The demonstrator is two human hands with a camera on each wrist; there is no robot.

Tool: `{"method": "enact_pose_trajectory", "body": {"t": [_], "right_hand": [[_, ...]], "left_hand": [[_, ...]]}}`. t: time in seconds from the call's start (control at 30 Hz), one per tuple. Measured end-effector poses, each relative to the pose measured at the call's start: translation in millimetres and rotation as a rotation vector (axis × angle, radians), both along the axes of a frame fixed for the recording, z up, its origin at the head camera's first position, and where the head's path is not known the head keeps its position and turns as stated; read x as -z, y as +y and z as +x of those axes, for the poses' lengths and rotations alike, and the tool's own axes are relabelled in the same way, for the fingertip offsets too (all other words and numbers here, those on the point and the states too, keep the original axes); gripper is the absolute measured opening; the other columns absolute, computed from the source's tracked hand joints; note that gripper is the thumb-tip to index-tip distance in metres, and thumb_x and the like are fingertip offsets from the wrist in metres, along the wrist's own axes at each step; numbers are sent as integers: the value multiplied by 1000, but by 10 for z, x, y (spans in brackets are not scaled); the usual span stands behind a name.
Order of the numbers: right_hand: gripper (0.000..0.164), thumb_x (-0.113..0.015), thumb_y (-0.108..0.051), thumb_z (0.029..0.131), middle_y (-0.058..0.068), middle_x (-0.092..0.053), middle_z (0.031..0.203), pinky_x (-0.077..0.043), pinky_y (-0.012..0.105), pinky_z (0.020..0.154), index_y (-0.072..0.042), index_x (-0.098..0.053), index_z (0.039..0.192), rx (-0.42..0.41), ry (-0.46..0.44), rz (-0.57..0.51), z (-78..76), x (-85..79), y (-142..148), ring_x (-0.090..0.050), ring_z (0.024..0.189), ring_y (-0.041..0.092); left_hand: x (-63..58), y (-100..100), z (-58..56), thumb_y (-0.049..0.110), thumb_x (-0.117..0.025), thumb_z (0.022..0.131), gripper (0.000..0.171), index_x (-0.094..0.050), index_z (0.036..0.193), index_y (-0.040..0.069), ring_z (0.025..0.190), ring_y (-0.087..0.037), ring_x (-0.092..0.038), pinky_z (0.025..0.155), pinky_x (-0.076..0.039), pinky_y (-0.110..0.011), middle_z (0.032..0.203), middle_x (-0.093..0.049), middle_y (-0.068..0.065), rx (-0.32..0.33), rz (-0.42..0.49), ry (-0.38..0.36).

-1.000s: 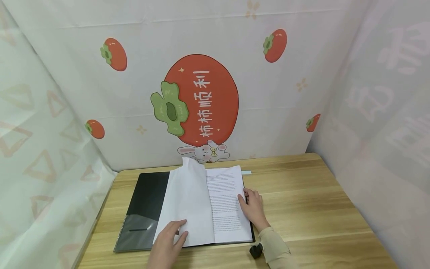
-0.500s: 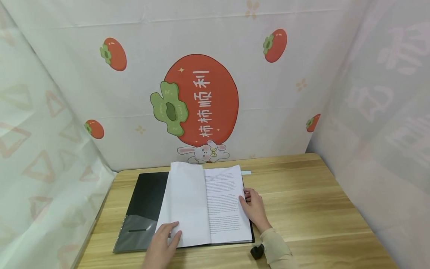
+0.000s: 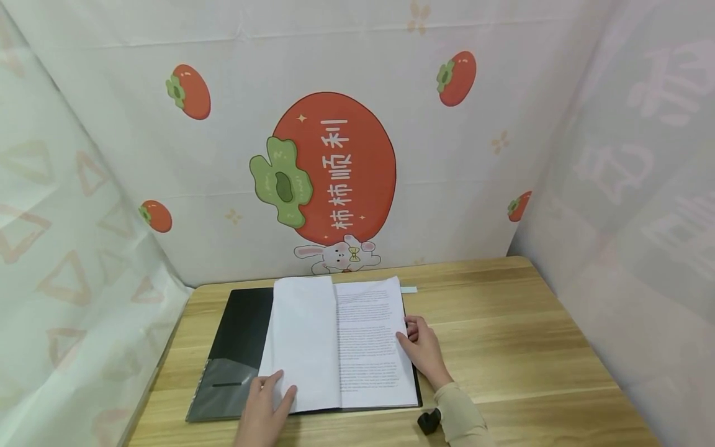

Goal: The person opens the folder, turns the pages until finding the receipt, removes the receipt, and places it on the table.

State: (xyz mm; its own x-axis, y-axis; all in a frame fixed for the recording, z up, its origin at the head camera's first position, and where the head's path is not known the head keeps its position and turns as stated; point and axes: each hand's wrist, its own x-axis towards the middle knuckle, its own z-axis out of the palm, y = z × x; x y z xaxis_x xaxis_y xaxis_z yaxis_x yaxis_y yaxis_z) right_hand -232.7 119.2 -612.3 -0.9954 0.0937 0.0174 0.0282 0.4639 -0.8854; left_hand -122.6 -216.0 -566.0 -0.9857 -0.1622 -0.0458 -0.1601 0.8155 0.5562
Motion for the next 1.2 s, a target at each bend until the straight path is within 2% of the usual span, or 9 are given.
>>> {"method": "enact_pose_trajectory", "body": {"t": [0.1, 0.33, 0.53, 0.77, 0.87, 1.2], "right_hand": [[45, -73, -12, 99, 7, -63, 96, -48, 26, 73, 3, -57, 138, -4, -12, -10, 6, 13, 0, -57, 85, 17], [45, -73, -13, 100, 6, -61, 94, -47, 26, 72, 2, -57, 138, -15, -17, -9, 10, 23, 10, -56, 84, 17], [43, -72, -14, 101, 5, -61, 93, -47, 26, 72, 1, -57, 138, -8, -14, 7, 1, 44, 12, -56, 83, 17], [42, -71, -13, 102, 3, -60, 91, -47, 25, 71, -1, -57, 139, 5, -10, 17, 16, 100, 22, -55, 81, 15], [41, -70, -13, 102, 3, -60, 91, -47, 25, 71, -1, -57, 139, 4, -5, 16, 15, 107, 20, -55, 80, 15], [42, -70, -13, 101, 4, -61, 91, -46, 24, 71, -2, -57, 139, 10, -3, 6, 5, 61, 8, -55, 81, 16]], "left_hand": [[41, 7, -14, 33, -76, 98, 58, -62, 136, -9, 106, -42, -65, 89, -56, -60, 121, -54, -25, -15, 7, -24], [71, -21, -5, 26, -77, 97, 58, -58, 138, -12, 108, -49, -63, 91, -55, -63, 120, -52, -31, -20, 3, -14], [135, -53, -4, 23, -78, 96, 59, -56, 137, -13, 104, -48, -63, 90, -55, -62, 115, -52, -31, -31, -3, -23], [206, -100, -10, 24, -77, 97, 61, -54, 136, -15, 104, -52, -61, 90, -54, -64, 114, -51, -37, -73, 22, -87], [220, -121, -15, 21, -77, 96, 60, -52, 138, -15, 106, -53, -59, 92, -53, -65, 116, -50, -39, -85, 40, -107], [203, -145, -20, 11, -75, 94, 59, -50, 140, -16, 111, -56, -56, 98, -49, -68, 119, -47, -41, -79, 71, -104]]}}
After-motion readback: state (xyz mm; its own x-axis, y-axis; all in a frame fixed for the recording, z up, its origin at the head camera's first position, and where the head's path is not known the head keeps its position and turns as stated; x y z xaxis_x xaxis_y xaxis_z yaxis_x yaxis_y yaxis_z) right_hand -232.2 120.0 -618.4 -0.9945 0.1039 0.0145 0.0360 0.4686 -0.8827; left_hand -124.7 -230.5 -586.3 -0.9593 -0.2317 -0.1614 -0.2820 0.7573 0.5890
